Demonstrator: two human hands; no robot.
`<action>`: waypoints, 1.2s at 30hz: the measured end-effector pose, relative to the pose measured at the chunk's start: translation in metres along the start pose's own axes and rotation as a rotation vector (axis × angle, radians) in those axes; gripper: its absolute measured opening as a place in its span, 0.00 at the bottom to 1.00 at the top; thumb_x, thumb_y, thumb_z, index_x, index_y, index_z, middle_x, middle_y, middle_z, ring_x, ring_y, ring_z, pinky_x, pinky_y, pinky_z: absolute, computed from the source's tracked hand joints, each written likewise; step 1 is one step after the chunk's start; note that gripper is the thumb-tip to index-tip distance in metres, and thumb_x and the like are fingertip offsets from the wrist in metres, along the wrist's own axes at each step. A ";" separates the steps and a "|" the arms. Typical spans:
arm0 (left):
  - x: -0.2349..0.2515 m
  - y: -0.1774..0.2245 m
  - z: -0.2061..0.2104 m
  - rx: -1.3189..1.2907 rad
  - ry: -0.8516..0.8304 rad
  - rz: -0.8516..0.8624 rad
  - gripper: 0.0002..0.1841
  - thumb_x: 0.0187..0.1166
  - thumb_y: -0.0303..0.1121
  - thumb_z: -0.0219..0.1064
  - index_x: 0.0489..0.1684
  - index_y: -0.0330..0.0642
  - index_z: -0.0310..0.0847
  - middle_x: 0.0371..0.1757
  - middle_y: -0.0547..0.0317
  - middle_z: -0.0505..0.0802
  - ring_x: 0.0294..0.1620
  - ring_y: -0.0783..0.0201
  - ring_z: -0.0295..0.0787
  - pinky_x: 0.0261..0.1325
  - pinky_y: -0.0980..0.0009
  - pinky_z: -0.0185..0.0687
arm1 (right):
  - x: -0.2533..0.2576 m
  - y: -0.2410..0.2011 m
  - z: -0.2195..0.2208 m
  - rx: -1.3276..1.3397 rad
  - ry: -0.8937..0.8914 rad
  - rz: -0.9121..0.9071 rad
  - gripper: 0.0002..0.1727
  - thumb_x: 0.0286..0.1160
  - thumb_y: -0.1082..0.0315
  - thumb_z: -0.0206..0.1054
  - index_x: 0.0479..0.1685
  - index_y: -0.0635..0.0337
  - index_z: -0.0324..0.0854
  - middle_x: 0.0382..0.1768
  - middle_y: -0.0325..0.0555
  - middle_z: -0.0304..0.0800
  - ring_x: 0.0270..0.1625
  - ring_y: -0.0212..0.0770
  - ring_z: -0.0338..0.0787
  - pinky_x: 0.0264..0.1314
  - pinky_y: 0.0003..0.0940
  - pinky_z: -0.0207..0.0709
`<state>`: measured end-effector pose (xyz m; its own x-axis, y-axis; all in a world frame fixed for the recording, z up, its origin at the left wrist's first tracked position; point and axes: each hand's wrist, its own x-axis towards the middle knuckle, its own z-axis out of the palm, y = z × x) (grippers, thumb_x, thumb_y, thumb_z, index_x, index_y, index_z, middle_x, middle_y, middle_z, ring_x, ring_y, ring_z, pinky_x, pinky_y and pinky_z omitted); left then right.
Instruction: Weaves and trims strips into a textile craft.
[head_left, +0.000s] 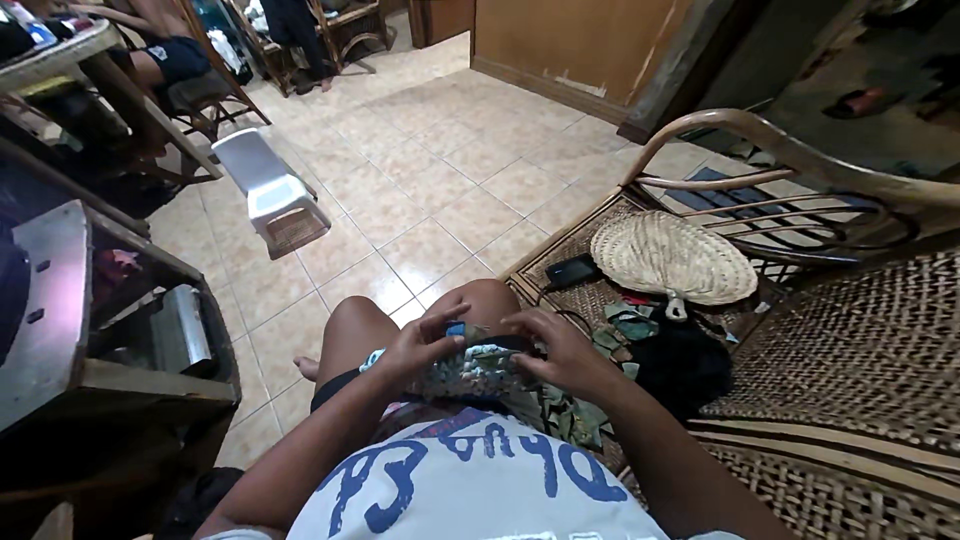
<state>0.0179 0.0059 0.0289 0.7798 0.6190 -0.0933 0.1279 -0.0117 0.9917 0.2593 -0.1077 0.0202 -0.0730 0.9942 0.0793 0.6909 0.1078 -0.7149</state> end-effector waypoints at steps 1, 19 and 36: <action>-0.001 0.002 0.000 0.010 0.039 -0.002 0.24 0.86 0.29 0.60 0.81 0.35 0.71 0.61 0.53 0.90 0.53 0.74 0.87 0.61 0.74 0.82 | 0.001 0.005 0.000 -0.003 0.000 -0.005 0.30 0.71 0.61 0.77 0.74 0.62 0.79 0.66 0.62 0.85 0.68 0.60 0.84 0.71 0.60 0.76; -0.036 -0.018 -0.045 0.459 0.118 0.228 0.16 0.80 0.35 0.67 0.51 0.28 0.86 0.43 0.53 0.93 0.43 0.77 0.86 0.53 0.77 0.83 | 0.013 0.076 0.003 0.549 -0.081 -0.039 0.13 0.78 0.65 0.64 0.53 0.63 0.84 0.54 0.32 0.89 0.58 0.22 0.86 0.65 0.25 0.81; 0.030 -0.018 -0.063 -0.080 0.188 -0.009 0.14 0.80 0.30 0.69 0.58 0.31 0.81 0.47 0.59 0.92 0.48 0.73 0.90 0.59 0.71 0.86 | 0.076 0.022 0.015 0.618 0.546 0.045 0.12 0.80 0.65 0.66 0.52 0.65 0.79 0.41 0.38 0.88 0.42 0.24 0.88 0.49 0.23 0.85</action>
<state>0.0002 0.0739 0.0142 0.6498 0.7546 -0.0916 0.0799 0.0521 0.9954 0.2581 -0.0294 -0.0003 0.4151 0.8736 0.2541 0.1526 0.2084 -0.9661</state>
